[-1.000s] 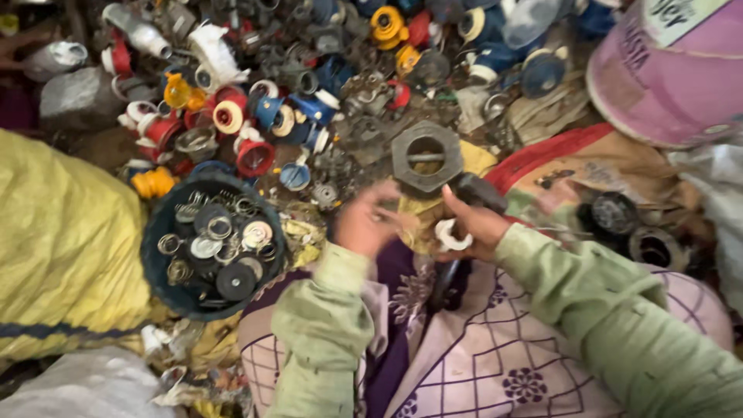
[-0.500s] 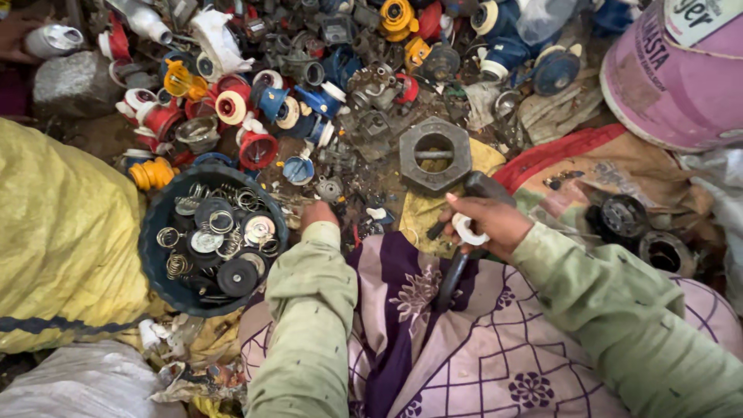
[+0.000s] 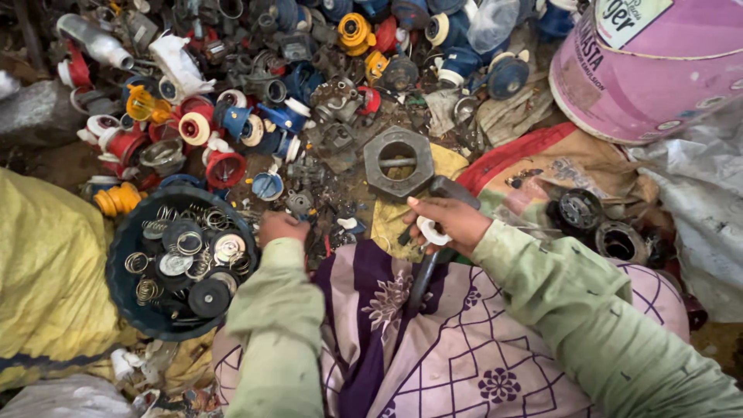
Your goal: The person sits on the floor surrounded by metal parts and uses a hammer and metal rod to strike and shape small cylindrical metal pieces. They repeatedly pick up parts, position them on a metal block, and strike them with the hammer.
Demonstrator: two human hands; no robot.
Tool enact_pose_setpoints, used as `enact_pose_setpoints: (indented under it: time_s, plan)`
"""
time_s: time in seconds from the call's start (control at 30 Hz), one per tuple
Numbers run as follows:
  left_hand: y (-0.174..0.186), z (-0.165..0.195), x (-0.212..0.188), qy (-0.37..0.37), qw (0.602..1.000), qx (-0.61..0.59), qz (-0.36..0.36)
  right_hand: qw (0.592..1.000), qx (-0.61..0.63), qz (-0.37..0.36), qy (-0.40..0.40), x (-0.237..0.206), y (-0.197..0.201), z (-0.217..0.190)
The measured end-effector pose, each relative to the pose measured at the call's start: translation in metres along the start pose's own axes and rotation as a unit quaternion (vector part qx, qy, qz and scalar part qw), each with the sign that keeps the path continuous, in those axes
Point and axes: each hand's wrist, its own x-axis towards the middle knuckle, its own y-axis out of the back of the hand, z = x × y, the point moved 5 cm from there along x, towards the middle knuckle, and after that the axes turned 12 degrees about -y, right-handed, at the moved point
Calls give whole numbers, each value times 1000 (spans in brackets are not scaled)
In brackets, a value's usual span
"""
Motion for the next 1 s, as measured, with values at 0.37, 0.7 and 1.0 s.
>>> enact_pose_setpoints:
  time_s: [0.37,0.7,1.0]
  plan:
    - [-78,98,-23,-9,865,-493,-96,1000,-2,-3,4,5,-1,4]
    - [-53,77,-8,-125,992,-27,-7,1000,-12,12,-8,1,-2,2]
    - [-55,71,-4,-135,975,-173,-41,999,-27,16,10,2,0,2]
